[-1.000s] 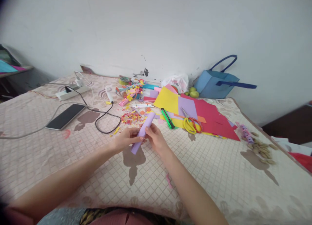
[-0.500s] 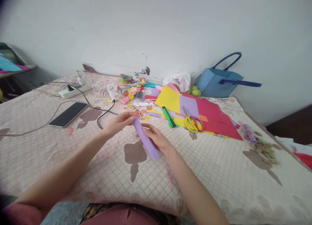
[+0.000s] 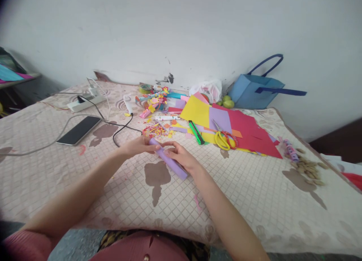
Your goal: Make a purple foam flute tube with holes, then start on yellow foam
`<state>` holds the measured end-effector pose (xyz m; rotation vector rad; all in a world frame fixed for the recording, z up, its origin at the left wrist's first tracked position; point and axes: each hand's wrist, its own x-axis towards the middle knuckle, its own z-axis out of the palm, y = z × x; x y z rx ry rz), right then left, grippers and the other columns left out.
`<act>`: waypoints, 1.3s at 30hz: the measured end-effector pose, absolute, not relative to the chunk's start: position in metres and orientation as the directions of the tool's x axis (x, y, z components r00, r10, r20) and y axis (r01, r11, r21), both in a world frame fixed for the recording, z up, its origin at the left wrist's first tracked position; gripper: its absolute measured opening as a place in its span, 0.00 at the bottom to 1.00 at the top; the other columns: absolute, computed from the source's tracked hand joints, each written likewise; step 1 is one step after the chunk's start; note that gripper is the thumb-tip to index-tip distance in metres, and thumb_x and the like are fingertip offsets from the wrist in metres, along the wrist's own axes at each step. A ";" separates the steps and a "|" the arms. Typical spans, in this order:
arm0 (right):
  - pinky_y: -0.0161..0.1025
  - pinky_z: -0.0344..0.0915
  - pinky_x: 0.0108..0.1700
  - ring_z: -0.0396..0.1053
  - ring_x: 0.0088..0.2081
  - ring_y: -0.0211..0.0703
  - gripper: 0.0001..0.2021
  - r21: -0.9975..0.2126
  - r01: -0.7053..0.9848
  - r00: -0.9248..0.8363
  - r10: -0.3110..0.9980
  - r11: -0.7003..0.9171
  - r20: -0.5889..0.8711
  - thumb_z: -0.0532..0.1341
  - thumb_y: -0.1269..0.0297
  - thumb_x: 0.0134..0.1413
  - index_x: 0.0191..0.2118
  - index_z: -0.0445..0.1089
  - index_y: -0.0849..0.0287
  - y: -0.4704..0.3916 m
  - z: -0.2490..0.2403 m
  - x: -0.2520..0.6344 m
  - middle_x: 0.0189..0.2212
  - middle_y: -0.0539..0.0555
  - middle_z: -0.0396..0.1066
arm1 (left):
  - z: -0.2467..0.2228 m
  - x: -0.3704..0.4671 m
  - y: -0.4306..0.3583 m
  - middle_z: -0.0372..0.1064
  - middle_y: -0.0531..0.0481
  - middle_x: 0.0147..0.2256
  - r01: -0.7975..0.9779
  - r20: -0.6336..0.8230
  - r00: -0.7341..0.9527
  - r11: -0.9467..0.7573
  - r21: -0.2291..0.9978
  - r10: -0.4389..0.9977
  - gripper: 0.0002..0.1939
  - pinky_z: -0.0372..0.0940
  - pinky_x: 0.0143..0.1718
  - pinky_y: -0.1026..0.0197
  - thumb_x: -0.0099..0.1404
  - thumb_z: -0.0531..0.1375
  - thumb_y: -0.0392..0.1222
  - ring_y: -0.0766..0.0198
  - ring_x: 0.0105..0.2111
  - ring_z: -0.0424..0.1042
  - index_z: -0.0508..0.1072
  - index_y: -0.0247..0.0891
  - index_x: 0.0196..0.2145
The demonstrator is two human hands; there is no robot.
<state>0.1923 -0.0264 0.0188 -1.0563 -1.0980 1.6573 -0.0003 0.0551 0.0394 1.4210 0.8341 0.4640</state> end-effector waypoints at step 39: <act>0.40 0.71 0.33 0.72 0.33 0.40 0.24 -0.975 0.204 -0.273 0.962 0.086 0.027 0.66 0.61 0.46 0.52 0.64 0.52 -0.027 0.022 0.199 0.48 0.55 0.68 | 0.019 -0.018 0.057 0.75 0.46 0.28 -0.131 -0.431 0.411 0.520 0.844 0.803 0.13 0.73 0.29 0.63 0.53 0.69 0.42 0.65 0.25 0.74 0.74 0.30 0.32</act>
